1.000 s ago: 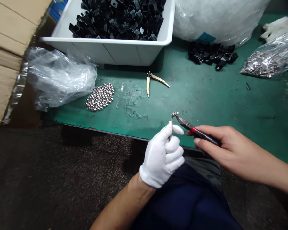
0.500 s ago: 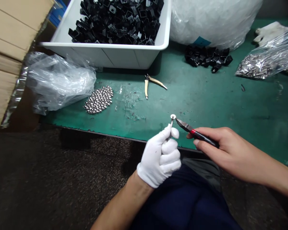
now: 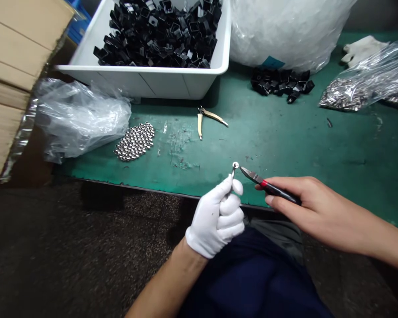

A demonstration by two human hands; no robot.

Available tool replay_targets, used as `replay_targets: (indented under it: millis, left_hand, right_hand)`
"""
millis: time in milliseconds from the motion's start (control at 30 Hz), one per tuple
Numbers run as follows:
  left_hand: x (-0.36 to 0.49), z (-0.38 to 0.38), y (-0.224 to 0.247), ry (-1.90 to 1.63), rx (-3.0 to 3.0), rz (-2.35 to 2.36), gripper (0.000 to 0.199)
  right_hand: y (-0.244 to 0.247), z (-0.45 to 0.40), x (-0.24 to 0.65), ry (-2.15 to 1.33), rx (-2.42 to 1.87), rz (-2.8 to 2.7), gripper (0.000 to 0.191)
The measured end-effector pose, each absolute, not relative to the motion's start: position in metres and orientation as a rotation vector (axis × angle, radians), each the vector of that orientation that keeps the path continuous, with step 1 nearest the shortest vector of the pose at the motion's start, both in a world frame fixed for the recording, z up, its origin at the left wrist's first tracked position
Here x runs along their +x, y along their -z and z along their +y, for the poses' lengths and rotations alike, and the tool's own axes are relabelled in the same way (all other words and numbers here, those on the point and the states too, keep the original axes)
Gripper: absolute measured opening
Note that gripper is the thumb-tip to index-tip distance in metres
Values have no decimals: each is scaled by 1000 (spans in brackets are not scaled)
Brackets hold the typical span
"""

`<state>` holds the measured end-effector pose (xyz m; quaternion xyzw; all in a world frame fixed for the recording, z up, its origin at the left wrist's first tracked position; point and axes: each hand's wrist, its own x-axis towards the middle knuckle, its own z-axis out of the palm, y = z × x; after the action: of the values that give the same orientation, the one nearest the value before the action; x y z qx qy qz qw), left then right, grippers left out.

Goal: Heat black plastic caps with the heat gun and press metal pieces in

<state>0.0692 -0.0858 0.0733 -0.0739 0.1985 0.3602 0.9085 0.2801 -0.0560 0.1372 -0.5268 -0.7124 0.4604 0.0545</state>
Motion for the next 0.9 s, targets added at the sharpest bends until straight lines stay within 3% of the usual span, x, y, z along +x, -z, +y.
replay_targets:
  millis: [167,900]
  left_hand:
    - [71,-86,-74,-753,-145,412,39]
    - [71,-89,-74,-754,-128,438,39]
  right_hand:
    - [-138,-54,281,-1525,-1651,-2224,23]
    - [-131,-60,283,-1425,-1607,-2260,21]
